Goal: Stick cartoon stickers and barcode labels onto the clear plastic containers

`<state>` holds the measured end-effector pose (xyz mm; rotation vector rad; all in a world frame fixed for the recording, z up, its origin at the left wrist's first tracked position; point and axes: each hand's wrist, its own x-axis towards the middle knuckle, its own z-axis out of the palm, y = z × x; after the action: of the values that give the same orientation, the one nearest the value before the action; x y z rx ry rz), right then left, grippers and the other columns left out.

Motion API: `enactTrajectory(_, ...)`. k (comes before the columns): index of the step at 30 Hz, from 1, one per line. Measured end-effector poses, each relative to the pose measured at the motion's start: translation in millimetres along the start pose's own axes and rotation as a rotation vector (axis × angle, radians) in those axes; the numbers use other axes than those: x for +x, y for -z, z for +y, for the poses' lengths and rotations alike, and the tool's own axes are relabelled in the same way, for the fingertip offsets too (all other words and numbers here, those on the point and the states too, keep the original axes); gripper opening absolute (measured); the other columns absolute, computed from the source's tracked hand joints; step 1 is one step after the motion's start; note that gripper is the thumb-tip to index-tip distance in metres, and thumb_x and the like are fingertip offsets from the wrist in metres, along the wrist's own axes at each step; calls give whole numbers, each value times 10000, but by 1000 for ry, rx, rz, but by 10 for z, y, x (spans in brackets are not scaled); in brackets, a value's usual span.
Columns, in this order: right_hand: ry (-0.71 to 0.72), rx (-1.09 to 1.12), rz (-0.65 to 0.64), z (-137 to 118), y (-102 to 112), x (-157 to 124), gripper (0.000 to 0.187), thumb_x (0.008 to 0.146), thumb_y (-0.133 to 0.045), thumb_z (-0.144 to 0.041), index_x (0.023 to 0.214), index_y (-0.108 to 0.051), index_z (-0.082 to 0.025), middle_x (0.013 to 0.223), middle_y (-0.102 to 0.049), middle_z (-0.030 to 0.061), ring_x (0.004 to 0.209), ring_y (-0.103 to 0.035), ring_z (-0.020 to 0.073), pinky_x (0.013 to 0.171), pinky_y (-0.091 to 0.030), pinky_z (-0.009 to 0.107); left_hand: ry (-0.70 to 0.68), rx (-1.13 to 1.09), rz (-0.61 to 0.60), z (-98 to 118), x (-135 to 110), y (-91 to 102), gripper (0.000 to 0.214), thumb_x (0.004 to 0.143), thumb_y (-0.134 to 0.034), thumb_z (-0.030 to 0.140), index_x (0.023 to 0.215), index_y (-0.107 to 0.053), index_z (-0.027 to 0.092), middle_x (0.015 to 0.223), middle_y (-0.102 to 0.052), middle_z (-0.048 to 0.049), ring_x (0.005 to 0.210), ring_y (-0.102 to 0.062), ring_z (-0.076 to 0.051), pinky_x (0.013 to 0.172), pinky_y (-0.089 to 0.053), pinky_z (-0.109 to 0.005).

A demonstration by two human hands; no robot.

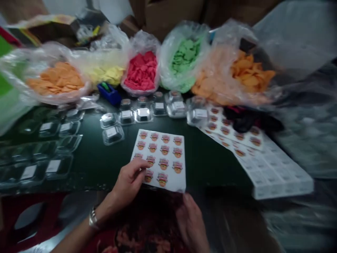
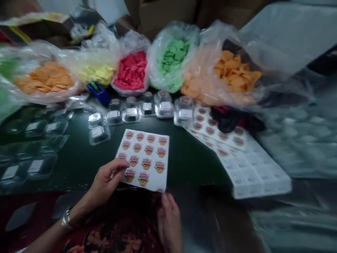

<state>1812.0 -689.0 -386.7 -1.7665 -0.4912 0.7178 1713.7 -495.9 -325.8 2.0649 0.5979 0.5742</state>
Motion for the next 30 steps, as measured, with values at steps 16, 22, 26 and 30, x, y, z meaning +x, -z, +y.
enactTrajectory(16, -291, 543, 44, -29, -258, -19, 450, 714, -705, -507, 478, -545, -158, 499, -539, 4, 529, -474, 122, 582, -411, 250, -286, 242, -500, 124, -143, -130, 142, 881, -481, 136, 937, -605, 175, 932, -612, -57, 858, -525, -180, 761, -436, -322)
enactTrajectory(22, -263, 529, -43, -189, -217, -58, 332, 741, -697, -469, 881, -714, -168, 942, -712, 77, 888, -626, 230, 853, -466, 332, -321, 300, -358, 78, -180, -233, 178, 913, -501, 241, 800, -610, 156, 782, -596, -46, 747, -510, -171, 677, -424, -301)
enactTrajectory(26, -244, 481, -60, -216, -209, -40, 429, 742, -701, -461, 1057, -699, -170, 1003, -717, 102, 1025, -615, 284, 913, -455, 387, -237, 319, -367, 100, -181, -236, 150, 909, -502, 198, 864, -638, 154, 810, -619, -52, 777, -542, -180, 699, -442, -299)
enactTrajectory(30, -224, 417, -25, -243, -190, -20, 401, 724, -700, -492, 950, -733, -163, 907, -730, 90, 943, -635, 265, 855, -482, 349, -151, 357, -442, 165, -96, -240, 156, 877, -506, 146, 835, -656, 157, 777, -626, -49, 762, -559, -184, 687, -442, -298)
